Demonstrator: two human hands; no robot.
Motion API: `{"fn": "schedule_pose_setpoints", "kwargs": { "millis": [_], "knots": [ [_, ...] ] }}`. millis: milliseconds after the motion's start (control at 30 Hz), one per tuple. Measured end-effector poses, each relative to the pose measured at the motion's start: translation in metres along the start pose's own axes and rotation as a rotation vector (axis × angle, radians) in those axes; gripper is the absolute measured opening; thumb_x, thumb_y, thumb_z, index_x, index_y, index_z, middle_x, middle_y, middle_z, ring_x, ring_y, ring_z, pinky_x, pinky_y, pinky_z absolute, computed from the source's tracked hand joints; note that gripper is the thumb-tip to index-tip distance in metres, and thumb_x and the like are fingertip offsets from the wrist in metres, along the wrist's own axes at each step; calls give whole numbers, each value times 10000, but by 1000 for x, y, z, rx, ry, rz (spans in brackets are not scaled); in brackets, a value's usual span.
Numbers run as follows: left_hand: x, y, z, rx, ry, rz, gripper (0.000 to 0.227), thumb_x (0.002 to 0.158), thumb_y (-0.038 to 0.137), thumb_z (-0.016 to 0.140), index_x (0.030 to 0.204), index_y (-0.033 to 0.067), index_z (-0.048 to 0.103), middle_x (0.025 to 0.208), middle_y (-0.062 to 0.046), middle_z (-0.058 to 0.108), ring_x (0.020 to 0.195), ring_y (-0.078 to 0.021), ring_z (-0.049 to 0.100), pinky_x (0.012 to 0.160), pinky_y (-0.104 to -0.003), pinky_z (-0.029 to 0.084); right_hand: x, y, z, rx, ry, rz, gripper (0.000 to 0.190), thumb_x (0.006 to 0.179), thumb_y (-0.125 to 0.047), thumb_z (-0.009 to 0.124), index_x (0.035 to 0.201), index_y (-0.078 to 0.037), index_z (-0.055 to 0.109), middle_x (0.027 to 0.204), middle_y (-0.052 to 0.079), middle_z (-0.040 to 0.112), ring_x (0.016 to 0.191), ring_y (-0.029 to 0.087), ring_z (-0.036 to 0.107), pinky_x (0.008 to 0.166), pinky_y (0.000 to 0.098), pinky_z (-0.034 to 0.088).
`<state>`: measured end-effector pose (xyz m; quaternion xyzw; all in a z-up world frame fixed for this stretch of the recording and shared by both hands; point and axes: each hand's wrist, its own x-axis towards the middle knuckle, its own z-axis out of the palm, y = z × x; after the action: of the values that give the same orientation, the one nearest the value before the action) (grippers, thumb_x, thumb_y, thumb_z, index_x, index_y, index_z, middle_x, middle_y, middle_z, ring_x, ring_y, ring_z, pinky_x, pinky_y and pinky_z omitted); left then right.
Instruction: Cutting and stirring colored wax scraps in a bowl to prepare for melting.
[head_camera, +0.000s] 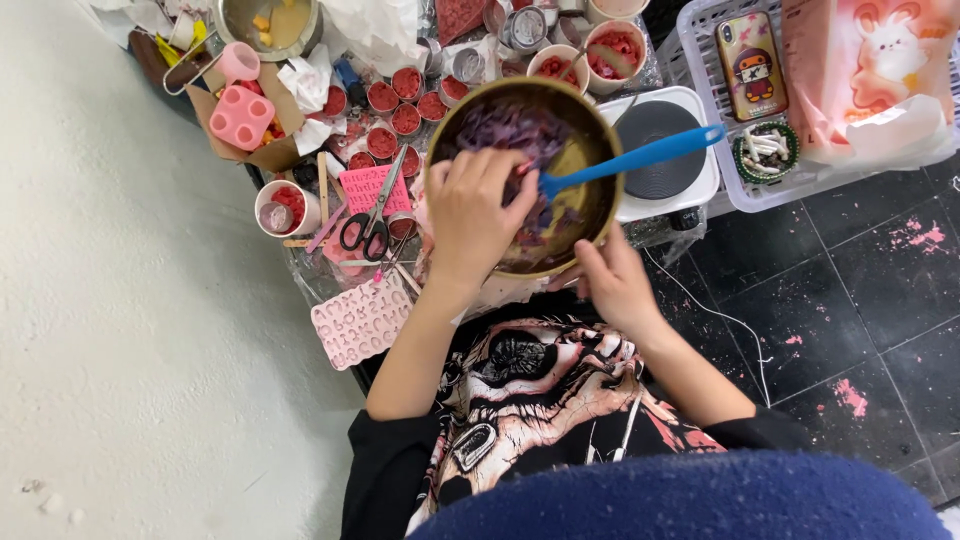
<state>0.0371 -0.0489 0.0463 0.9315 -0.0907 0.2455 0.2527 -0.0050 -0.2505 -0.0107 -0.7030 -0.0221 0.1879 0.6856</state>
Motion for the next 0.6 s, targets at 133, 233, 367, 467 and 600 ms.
{"fn": "schedule_pose_setpoints", "kwargs": {
  "millis": [133, 233, 367, 467, 600],
  "knots": [
    [30, 29, 16, -70, 12, 41, 150, 940, 288, 734, 1012, 158, 708, 963, 19, 690, 937, -187, 626, 886, -383, 386, 1, -13, -36, 74, 70, -41, 424, 1056, -100, 426, 1455, -20, 305, 1073, 168, 669, 576, 191, 685, 378, 234, 386],
    [48, 47, 45, -142, -22, 63, 149, 937, 299, 729, 999, 166, 707, 946, 21, 685, 931, -197, 625, 877, -386, 390, 0, -7, -67, 119, 181, 30, 348, 1053, -96, 429, 1361, -11, 289, 1060, 182, 653, 495, 217, 644, 319, 254, 340],
    [65, 64, 84, -194, -90, 106, 170, 916, 316, 726, 981, 159, 710, 932, 22, 691, 925, -202, 634, 869, -392, 395, -2, 4, -96, 198, 260, 14, 295, 1082, -119, 399, 1338, -40, 277, 1041, 209, 656, 544, 228, 664, 351, 248, 383],
    [67, 68, 81, -226, -101, 141, 229, 922, 343, 720, 1043, 150, 699, 986, 8, 700, 954, -194, 639, 886, -391, 394, -5, 14, -108, 245, 277, 5, 287, 1096, -125, 384, 1353, -41, 286, 1011, 214, 669, 575, 234, 670, 377, 246, 402],
    [59, 51, 18, -370, 88, 51, 376, 1035, 438, 690, 1289, 168, 629, 1153, -14, 689, 1058, -166, 628, 941, -334, 460, -12, 15, -113, 265, 244, 7, 267, 1104, -131, 338, 1339, -23, 272, 970, 215, 694, 603, 251, 697, 391, 241, 412]
  ]
}}
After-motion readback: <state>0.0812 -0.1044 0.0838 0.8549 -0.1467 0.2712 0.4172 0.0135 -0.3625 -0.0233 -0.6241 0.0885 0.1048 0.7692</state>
